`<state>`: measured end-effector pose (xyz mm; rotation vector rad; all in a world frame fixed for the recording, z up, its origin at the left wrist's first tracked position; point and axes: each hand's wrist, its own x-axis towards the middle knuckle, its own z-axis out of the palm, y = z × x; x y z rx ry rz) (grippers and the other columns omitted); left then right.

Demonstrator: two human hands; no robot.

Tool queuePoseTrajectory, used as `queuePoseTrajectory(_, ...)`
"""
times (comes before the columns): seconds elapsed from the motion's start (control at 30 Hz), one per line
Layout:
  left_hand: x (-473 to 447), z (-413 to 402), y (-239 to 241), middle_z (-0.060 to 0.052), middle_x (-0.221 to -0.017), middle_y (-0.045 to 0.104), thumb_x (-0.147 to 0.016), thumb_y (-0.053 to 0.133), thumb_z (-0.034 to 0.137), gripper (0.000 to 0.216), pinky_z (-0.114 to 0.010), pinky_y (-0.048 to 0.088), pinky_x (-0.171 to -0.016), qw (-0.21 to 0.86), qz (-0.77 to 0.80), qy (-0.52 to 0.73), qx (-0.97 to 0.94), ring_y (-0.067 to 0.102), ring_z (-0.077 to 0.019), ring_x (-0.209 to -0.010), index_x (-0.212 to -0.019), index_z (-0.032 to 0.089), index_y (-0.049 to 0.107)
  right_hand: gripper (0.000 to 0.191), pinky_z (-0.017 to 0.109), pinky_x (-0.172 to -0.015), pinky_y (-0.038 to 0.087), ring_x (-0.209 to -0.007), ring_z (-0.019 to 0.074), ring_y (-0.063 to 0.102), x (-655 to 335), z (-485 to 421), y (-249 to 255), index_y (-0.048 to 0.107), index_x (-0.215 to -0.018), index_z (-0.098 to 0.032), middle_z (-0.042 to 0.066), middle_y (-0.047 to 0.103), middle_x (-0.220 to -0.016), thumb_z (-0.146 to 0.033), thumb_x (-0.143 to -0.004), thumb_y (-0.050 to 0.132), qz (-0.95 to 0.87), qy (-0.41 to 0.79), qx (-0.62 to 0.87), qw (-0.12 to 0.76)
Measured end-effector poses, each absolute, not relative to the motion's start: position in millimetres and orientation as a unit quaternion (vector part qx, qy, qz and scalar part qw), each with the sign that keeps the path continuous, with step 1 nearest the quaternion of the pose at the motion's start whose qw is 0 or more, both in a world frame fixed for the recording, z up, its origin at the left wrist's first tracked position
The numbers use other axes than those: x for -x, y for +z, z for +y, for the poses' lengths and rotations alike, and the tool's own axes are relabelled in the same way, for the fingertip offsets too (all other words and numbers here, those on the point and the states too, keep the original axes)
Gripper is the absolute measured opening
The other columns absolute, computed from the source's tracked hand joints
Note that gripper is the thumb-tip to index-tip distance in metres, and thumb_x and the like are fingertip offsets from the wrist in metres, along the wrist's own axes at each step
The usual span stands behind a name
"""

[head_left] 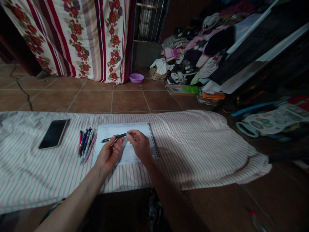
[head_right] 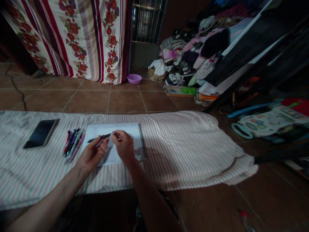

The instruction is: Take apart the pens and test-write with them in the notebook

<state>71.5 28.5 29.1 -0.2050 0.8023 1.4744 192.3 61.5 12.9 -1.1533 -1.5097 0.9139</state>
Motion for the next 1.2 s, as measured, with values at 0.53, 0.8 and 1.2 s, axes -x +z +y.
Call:
queuePoseTrajectory(0.53, -69, 30, 36, -0.009, -0.065, 0.066, -0.085, 0.043, 0.003, 0.021, -0.018, 0.056, -0.057, 0.642, 0.367, 0.662, 0.119, 0.066, -0.0129, -0.061, -0.071, 0.007, 0.058, 0.031, 0.023, -0.057, 0.055, -0.068, 0.0134, 0.065, -189, 64, 7, 0.057, -0.102, -0.020, 0.003, 0.067, -0.084, -0.029, -0.073, 0.060, -0.572, 0.484, 0.415, 0.516)
queuePoseTrajectory(0.8, -69, 28, 36, -0.008, -0.065, 0.066, -0.084, 0.044, 0.002, 0.021, -0.017, 0.056, -0.059, 0.632, 0.389, 0.666, 0.076, 0.066, -0.0125, -0.061, -0.071, 0.007, 0.058, 0.018, 0.023, -0.056, 0.053, -0.065, 0.0137, 0.064, -194, 66, 9, 0.064, -0.089, -0.020, 0.002, 0.068, -0.078, -0.024, -0.074, 0.058, -0.607, 0.425, 0.447, 0.500)
queuePoseTrajectory(1.2, -70, 29, 30, -0.006, -0.065, 0.067, -0.082, 0.045, 0.000, 0.020, -0.020, 0.057, -0.064, 0.622, 0.382, 0.683, 0.025, 0.067, -0.0135, -0.063, -0.072, 0.008, 0.060, 0.015, 0.026, -0.066, 0.053, -0.069, 0.0153, 0.065, -199, 66, 8, 0.064, -0.084, -0.021, 0.002, 0.069, -0.077, -0.030, -0.077, 0.056, -0.659, 0.352, 0.460, 0.479)
